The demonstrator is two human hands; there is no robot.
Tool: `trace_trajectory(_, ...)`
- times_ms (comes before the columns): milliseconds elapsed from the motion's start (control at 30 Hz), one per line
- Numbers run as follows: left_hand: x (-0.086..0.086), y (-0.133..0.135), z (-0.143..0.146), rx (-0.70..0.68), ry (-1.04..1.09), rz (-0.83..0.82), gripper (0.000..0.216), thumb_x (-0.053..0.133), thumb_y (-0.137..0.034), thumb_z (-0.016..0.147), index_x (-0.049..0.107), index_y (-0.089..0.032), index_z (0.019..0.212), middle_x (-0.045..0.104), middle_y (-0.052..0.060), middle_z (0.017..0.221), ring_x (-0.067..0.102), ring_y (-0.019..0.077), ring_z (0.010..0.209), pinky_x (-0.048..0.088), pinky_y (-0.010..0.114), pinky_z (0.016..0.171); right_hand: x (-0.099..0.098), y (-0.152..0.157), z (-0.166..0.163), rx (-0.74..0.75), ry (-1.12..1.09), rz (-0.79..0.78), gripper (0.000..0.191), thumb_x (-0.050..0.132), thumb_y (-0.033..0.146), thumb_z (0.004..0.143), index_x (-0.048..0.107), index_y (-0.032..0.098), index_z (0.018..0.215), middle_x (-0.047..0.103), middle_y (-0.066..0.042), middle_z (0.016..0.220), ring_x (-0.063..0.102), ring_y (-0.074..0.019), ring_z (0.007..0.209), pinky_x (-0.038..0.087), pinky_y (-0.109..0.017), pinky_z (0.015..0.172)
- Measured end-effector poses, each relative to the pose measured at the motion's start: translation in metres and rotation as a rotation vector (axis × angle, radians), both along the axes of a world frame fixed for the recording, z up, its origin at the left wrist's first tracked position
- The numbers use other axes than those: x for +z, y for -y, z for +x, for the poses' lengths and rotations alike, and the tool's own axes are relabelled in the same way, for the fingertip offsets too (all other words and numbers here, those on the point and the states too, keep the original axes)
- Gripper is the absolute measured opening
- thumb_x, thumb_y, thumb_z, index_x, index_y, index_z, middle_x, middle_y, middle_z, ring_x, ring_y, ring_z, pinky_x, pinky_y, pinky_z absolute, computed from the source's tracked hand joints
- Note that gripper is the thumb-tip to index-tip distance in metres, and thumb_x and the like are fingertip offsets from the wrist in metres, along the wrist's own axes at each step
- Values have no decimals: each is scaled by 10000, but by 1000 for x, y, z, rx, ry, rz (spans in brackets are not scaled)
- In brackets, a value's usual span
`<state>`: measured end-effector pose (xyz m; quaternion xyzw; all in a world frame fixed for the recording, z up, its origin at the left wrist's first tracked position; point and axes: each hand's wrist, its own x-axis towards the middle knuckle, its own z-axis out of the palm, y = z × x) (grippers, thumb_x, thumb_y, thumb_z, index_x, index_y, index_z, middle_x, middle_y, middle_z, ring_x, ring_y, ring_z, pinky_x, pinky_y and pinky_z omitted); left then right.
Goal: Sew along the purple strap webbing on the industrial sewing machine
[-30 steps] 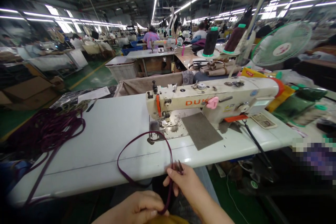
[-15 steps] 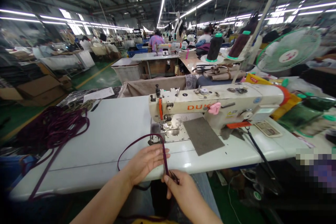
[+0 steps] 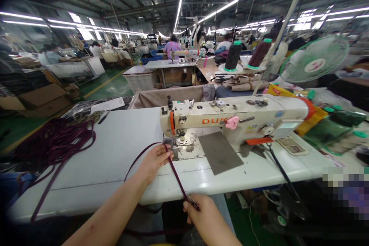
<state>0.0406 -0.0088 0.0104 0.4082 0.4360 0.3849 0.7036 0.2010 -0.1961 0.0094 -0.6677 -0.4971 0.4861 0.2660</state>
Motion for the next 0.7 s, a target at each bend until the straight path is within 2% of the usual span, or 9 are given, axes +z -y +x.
trace_trajectory(100,-2,-9,-3,-27,-79,79,540,941,-469,601,692,-158,965,760,54,841,743,198,783,608,308,727,5,3,13,29,46,-42,293,505,427,892,656,207,773,690,-33,636,636,-196,654,434,-293,676)
trace_trajectory(167,-6,-16,-6,-39,-145,144,526,910,-523,602,698,-161,919,765,60,811,724,197,722,584,304,660,11,7,26,71,79,-76,263,517,394,886,635,211,738,700,-38,635,649,-198,660,441,-287,673)
trace_trajectory(267,-15,-22,-10,-21,-252,260,431,864,-495,637,717,-172,883,757,46,770,695,189,683,549,297,633,19,16,48,133,110,-195,223,563,377,853,622,211,716,732,-51,669,649,-193,623,429,-273,607)
trace_trajectory(367,-23,-23,-13,-4,-316,360,347,778,-477,729,728,-194,924,765,35,803,714,196,756,548,298,691,24,23,70,143,101,-312,257,585,436,839,624,206,729,737,-46,716,603,-161,502,394,-265,524)
trace_trajectory(467,-26,-21,-15,-20,-348,411,350,688,-507,794,719,-195,951,785,55,856,740,212,808,558,310,722,35,22,89,114,104,-237,360,578,543,839,600,209,705,683,-14,703,637,-160,520,428,-267,565)
trace_trajectory(567,-24,-19,-15,-14,-396,456,356,639,-508,820,711,-194,972,771,54,850,729,209,788,551,307,692,55,16,109,-18,191,-106,449,541,646,843,674,225,766,642,-5,629,630,-176,549,458,-288,604)
trace_trajectory(667,-19,-18,-16,16,-470,521,322,614,-481,844,712,-201,968,730,35,814,692,195,756,534,311,708,81,10,140,-275,349,15,580,522,739,815,762,236,975,642,-40,569,614,-227,557,447,-327,547)
trace_trajectory(700,-18,-17,-16,25,-498,543,310,604,-475,855,712,-202,952,716,30,798,677,193,740,525,316,711,88,8,154,-357,404,86,607,518,752,818,765,238,1027,690,-67,638,628,-238,580,455,-338,544)
